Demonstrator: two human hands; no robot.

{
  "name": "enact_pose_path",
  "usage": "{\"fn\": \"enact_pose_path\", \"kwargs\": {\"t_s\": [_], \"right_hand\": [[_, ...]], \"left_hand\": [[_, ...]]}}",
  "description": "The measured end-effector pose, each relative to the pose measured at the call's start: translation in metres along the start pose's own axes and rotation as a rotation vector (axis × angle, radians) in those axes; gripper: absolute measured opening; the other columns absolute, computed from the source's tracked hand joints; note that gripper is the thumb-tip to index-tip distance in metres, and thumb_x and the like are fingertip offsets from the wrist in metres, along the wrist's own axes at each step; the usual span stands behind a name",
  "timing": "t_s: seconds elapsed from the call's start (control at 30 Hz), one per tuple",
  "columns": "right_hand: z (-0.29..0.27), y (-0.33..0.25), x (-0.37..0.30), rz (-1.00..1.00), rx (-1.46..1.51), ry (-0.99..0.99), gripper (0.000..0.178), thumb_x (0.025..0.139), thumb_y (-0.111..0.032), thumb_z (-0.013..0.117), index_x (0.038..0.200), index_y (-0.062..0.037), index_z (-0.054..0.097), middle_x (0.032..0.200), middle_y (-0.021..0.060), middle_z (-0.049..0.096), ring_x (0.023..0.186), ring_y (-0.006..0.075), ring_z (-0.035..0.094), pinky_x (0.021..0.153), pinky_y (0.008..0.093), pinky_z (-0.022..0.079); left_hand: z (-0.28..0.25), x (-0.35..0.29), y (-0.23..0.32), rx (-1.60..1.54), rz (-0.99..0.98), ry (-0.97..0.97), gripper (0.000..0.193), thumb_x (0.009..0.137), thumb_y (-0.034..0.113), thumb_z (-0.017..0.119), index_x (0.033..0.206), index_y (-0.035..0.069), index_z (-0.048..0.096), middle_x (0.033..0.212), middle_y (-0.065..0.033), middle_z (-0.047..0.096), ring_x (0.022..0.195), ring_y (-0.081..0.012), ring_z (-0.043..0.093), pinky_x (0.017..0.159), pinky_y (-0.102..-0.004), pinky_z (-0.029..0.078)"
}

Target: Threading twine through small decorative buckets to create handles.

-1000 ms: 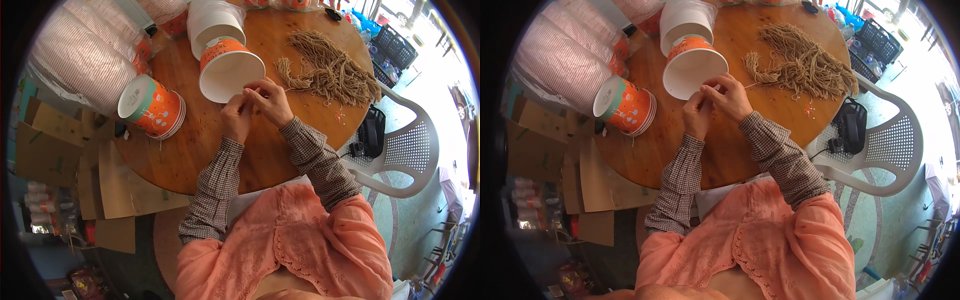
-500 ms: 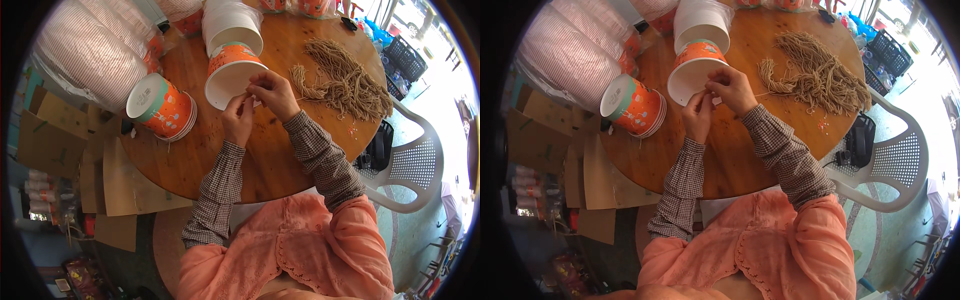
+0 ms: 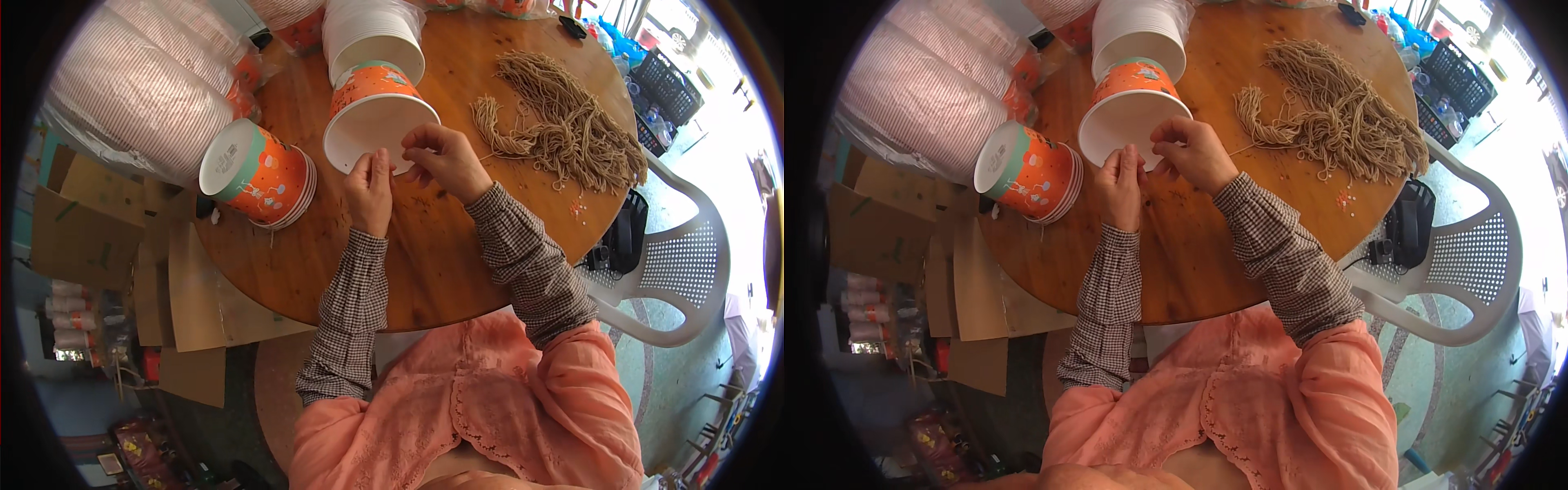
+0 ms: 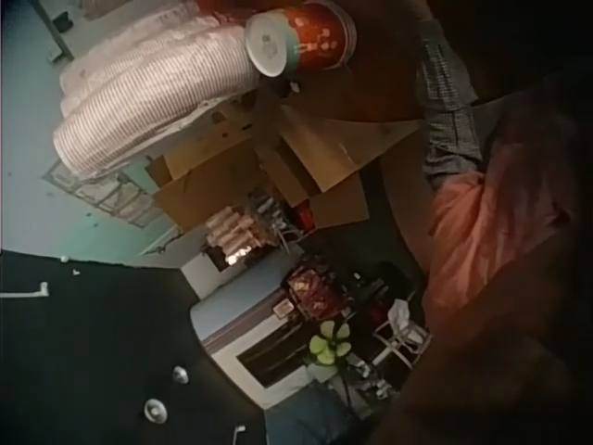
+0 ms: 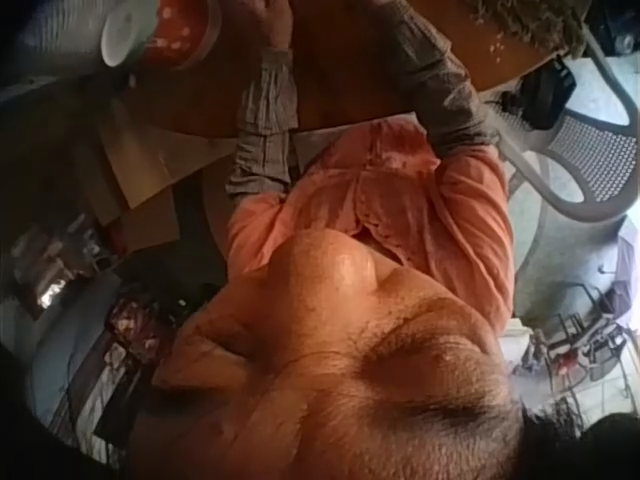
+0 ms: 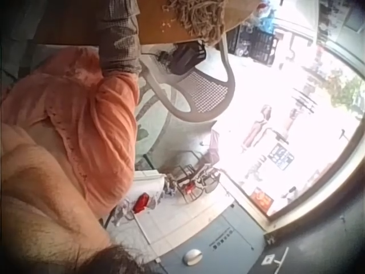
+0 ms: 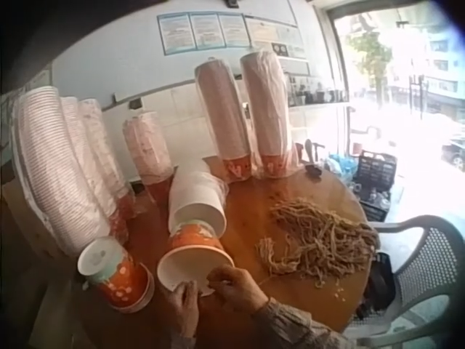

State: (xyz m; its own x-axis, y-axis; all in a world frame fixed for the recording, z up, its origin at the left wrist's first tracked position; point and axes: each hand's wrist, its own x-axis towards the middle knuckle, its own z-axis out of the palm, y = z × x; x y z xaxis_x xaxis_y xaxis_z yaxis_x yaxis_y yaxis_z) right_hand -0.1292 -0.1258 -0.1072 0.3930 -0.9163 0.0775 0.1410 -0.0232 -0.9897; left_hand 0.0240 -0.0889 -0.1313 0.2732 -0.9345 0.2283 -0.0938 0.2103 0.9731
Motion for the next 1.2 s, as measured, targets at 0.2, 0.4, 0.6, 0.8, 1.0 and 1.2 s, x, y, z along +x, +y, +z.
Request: {"fn": "enact_pose_path", "kwargs": {"t_s": [0.2, 0.4, 0.6, 0.8, 1.0, 1.2], "right_hand": [[-0.003, 0.007, 0.001, -0.074, -0.237, -0.057, 0.014, 0.088, -0.01, 0.064, 0.096, 0.0012, 0.062, 0.081, 0.0024, 0.065, 0.069, 0.008, 0.061, 0.06, 0.0237, 0.051], [-0.008, 0.005, 0.0, -0.177, -0.394, 0.04, 0.012, 0.087, -0.008, 0.064, 0.095, 0.0013, 0.064, 0.076, 0.0024, 0.064, 0.07, 0.0076, 0.061, 0.062, 0.0242, 0.051], [-0.038, -0.013, 0.001, -0.41, 0.028, 0.319, 0.009, 0.092, -0.008, 0.06, 0.097, -0.0021, 0.063, 0.081, 0.0029, 0.064, 0.072, 0.0087, 0.061, 0.063, 0.022, 0.05], [-0.053, 0.017, 0.024, -0.253, 0.444, 0.297, 0.007, 0.097, -0.012, 0.054, 0.099, -0.0057, 0.056, 0.112, 0.0106, 0.066, 0.102, 0.0169, 0.062, 0.089, 0.0306, 0.049], [-0.005, 0.022, 0.008, -0.209, 0.247, 0.133, 0.01, 0.097, -0.012, 0.054, 0.1, -0.0029, 0.055, 0.115, 0.0107, 0.065, 0.107, 0.0174, 0.061, 0.092, 0.0306, 0.048], [0.015, 0.031, 0.007, -0.27, 0.161, 0.112, 0.012, 0.097, -0.011, 0.054, 0.103, -0.0011, 0.055, 0.112, 0.0091, 0.065, 0.104, 0.0149, 0.062, 0.088, 0.0302, 0.051]], "left_hand": [[-0.001, 0.0, -0.013, 0.211, 0.228, -0.022, 0.028, 0.099, 0.025, 0.054, 0.091, -0.002, 0.059, 0.078, -0.0074, 0.063, 0.071, -0.0137, 0.058, 0.064, -0.0286, 0.048], [0.003, 0.001, -0.016, 0.322, 0.227, -0.042, 0.017, 0.096, 0.017, 0.058, 0.095, 0.0, 0.059, 0.082, -0.0086, 0.065, 0.073, -0.0165, 0.061, 0.066, -0.0304, 0.05], [0.004, 0.004, -0.023, 0.177, 0.151, -0.133, 0.027, 0.088, 0.016, 0.068, 0.108, 0.001, 0.057, 0.1, -0.0124, 0.064, 0.089, -0.0222, 0.064, 0.075, -0.0308, 0.053], [0.01, 0.004, -0.021, 0.564, 0.541, -0.312, 0.049, 0.083, 0.017, 0.072, 0.124, 0.0, 0.053, 0.12, -0.0196, 0.06, 0.114, -0.0302, 0.059, 0.085, -0.0354, 0.054], [0.01, 0.003, -0.016, 0.329, 0.388, -0.1, 0.049, 0.085, 0.017, 0.071, 0.127, -0.001, 0.052, 0.116, -0.0175, 0.063, 0.107, -0.0245, 0.064, 0.085, -0.034, 0.055], [0.001, 0.01, -0.011, 0.235, 0.341, 0.009, 0.035, 0.091, 0.008, 0.062, 0.124, -0.001, 0.054, 0.102, -0.0119, 0.068, 0.093, -0.0201, 0.068, 0.079, -0.0299, 0.056]]}}
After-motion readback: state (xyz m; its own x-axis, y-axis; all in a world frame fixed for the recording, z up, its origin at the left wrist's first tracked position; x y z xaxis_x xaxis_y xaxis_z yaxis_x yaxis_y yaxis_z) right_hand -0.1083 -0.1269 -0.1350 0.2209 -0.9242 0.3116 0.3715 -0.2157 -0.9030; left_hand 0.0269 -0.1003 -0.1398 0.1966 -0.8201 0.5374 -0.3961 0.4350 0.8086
